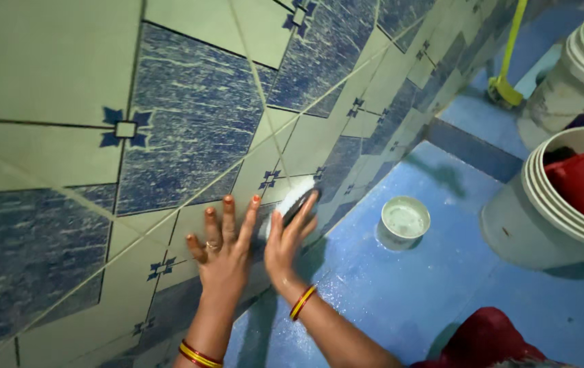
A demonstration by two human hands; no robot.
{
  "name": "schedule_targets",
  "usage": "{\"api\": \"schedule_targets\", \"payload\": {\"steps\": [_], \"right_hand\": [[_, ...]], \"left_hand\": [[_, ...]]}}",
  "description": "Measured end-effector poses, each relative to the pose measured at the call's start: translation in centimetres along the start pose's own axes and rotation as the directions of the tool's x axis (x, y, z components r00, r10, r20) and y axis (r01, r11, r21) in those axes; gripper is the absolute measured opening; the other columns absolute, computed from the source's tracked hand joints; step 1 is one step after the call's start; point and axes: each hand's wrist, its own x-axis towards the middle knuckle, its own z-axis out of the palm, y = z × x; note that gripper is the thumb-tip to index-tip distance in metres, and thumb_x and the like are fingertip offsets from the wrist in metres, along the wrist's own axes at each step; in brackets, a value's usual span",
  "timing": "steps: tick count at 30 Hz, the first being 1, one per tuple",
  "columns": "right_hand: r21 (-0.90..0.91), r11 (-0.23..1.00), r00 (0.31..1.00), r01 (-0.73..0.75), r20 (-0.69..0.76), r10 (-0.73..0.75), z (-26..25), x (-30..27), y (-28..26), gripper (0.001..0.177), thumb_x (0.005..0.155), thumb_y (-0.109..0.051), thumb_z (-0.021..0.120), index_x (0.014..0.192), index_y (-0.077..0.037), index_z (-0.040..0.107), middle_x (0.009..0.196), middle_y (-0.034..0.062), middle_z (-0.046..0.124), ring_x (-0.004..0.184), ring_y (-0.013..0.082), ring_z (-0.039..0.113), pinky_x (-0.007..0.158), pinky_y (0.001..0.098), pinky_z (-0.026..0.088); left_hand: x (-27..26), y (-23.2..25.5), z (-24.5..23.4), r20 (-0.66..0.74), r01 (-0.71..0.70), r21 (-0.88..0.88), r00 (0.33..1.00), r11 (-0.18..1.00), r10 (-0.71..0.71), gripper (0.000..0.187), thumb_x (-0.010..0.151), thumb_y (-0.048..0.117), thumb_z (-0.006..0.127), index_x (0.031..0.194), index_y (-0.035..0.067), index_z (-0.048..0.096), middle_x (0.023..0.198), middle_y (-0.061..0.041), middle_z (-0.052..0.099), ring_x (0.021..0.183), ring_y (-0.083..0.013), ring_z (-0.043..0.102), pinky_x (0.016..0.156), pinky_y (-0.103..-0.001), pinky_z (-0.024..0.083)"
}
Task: The person scrubs a tiled wall with a handheld brush, repeatedly dipping it into a small bowl of soapy water. They clean multiple sections of the wall in a consistent scrubbing motion.
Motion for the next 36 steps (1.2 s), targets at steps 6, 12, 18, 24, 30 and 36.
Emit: {"api": "schedule_targets", "payload": {"steps": [6,12,18,24,30,36], "right_hand": [[-0.100,0.994,0.983,0.050,-0.172,-0.067,-1.2,10.0,5.9,0.081,0.105,-0.017,0.055,0.167,-0.012,0.004,0.159,0.0327,0.027,0.139,0.0469,0.041,0.118,0.0489,0.035],[-0.083,0.769,0.774,-0.634,-0.057,0.631,1.1,-0.8,15.8,0.091,0.096,-0.029,0.056,0.164,-0.025,-0.004,0.154,0.0317,0.034,0.136,0.0444,0.048,0.113,0.0483,0.040],[-0.268,0.880,0.917,-0.392,-0.187,0.352,1.5,-0.3,13.8,0.086,0.103,-0.036,0.058,0.166,-0.022,0.001,0.149,0.0483,0.017,0.133,0.0620,0.034,0.110,0.0564,0.033],[-0.203,0.933,0.954,-0.298,-0.041,0.296,-0.7,-0.9,9.9,0.088,0.098,-0.034,0.056,0.165,-0.019,0.001,0.149,0.0415,0.026,0.133,0.0558,0.042,0.110,0.0547,0.037],[-0.158,0.948,0.959,0.277,0.110,-0.262,-0.8,-1.1,-0.2,0.083,0.102,-0.027,0.058,0.163,-0.005,0.007,0.159,0.0434,0.016,0.142,0.0621,0.021,0.116,0.0607,0.024],[-0.128,0.699,0.711,0.703,0.111,-0.694,-1.3,7.6,-6.9,0.073,0.103,-0.034,0.066,0.164,-0.021,0.028,0.158,0.0351,0.025,0.145,0.0529,0.035,0.124,0.0581,0.031]], "left_hand": [[-0.1,-2.6,-2.1,0.012,0.029,0.008,1.000,1.000,-0.029,0.073,0.102,0.028,0.055,0.167,0.047,0.028,0.174,-0.008,0.011,0.160,-0.0320,0.005,0.124,-0.063,-0.009],[-0.5,-4.3,-2.4,0.039,0.013,-0.129,0.999,0.992,-0.007,0.090,0.091,0.060,0.069,0.170,0.043,0.030,0.176,-0.011,0.011,0.160,-0.0347,0.005,0.122,-0.063,-0.009],[-1.7,-5.2,-2.2,0.077,0.124,-0.172,0.991,0.977,-0.112,0.098,0.086,0.074,0.073,0.170,0.045,0.031,0.177,-0.013,0.008,0.161,-0.0373,0.000,0.120,-0.063,-0.015],[-2.2,-5.7,-0.4,-0.028,0.061,-0.106,0.998,0.992,-0.064,0.100,0.086,0.087,0.062,0.170,0.042,0.031,0.177,-0.012,0.007,0.161,-0.0371,-0.003,0.120,-0.064,-0.015],[-1.4,-5.1,0.8,-0.201,0.095,-0.053,0.974,0.994,-0.104,0.093,0.094,0.089,0.046,0.170,0.038,0.032,0.175,-0.013,0.013,0.162,-0.0352,0.004,0.123,-0.062,-0.011],[-1.3,-5.1,0.6,-0.238,0.108,-0.065,0.964,0.992,-0.120,0.085,0.098,0.085,0.045,0.168,0.039,0.033,0.175,-0.012,0.014,0.162,-0.0345,0.006,0.125,-0.061,-0.010]]}}
